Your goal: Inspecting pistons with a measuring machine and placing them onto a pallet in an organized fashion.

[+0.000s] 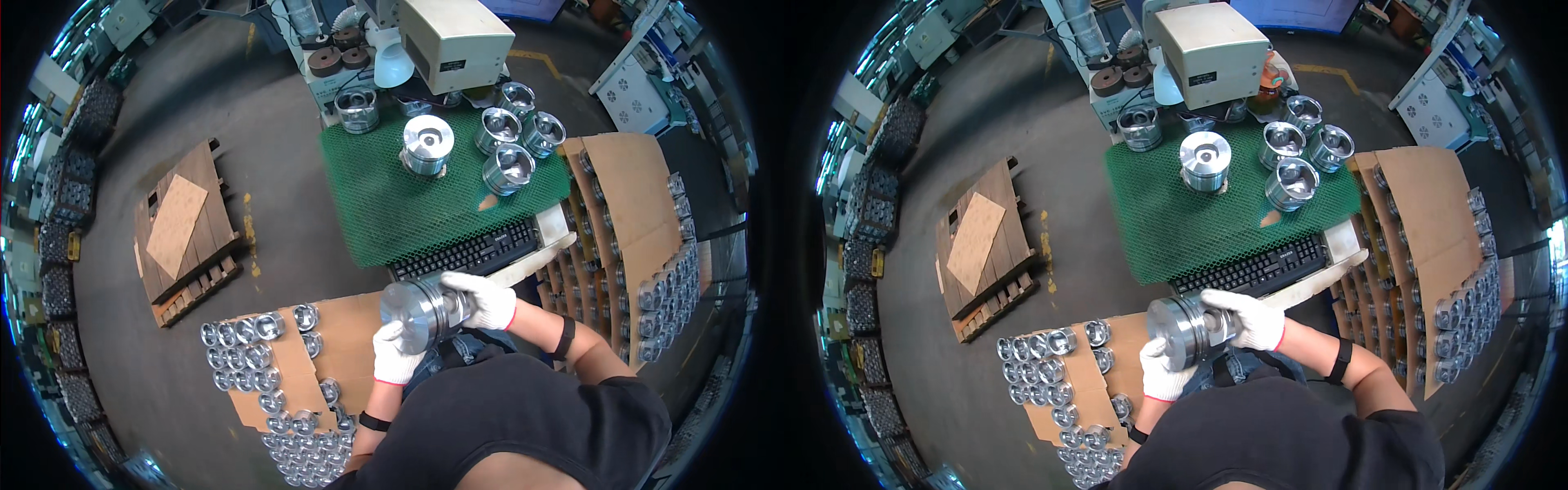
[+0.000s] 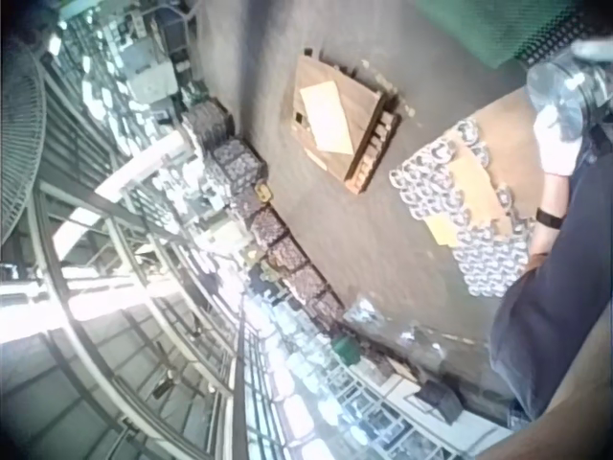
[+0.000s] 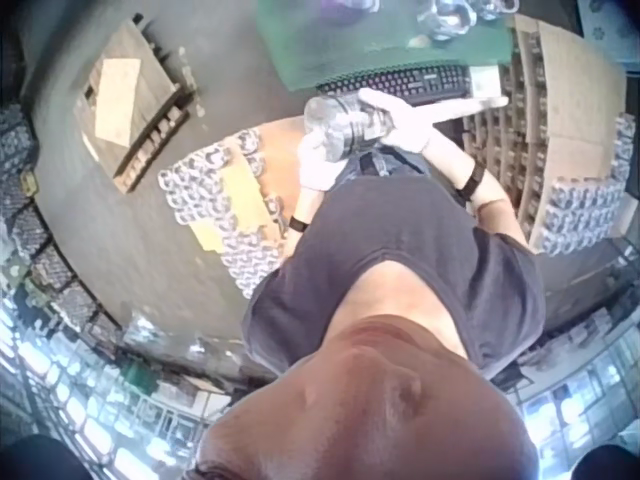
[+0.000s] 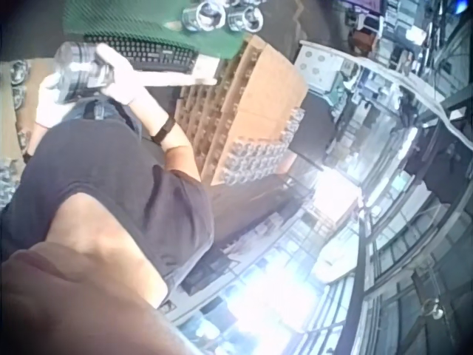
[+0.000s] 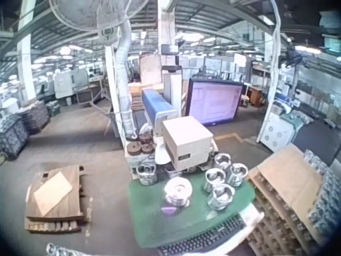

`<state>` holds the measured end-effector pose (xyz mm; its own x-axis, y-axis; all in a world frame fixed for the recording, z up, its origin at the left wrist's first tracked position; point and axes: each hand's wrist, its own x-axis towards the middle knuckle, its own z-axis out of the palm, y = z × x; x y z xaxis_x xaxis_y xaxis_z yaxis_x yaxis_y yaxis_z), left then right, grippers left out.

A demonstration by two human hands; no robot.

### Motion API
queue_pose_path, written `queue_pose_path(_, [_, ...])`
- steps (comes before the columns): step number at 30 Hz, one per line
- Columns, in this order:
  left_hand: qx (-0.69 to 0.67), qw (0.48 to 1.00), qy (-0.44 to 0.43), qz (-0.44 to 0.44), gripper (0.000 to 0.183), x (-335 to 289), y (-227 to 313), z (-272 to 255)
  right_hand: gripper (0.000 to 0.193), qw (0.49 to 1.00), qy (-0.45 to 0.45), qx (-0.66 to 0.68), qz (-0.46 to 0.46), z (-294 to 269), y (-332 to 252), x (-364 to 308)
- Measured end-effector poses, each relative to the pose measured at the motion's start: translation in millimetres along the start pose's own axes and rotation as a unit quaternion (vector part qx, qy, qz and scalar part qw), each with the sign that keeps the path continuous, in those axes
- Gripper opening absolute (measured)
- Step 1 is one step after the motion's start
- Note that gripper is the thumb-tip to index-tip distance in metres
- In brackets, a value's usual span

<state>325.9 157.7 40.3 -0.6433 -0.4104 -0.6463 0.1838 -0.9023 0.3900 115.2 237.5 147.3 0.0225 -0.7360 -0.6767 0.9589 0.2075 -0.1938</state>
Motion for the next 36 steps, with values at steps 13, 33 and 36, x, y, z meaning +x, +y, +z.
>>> queue_pose_path(13, [0.13,0.974,0.151,0.111,0.051,-18,4,-89,0.022,0.408,-0.012,-0.879,-0.249,34,-56,141])
queue_pose_path(33, [0.127,0.959,0.242,0.074,0.031,41,15,-8,0.019,0.196,0.162,-0.788,-0.561,85,-155,231])
queue_pose_path(36, [0.176,0.959,0.218,0.038,0.033,76,25,4,0.036,0.301,-0.038,-0.862,-0.406,22,-111,149])
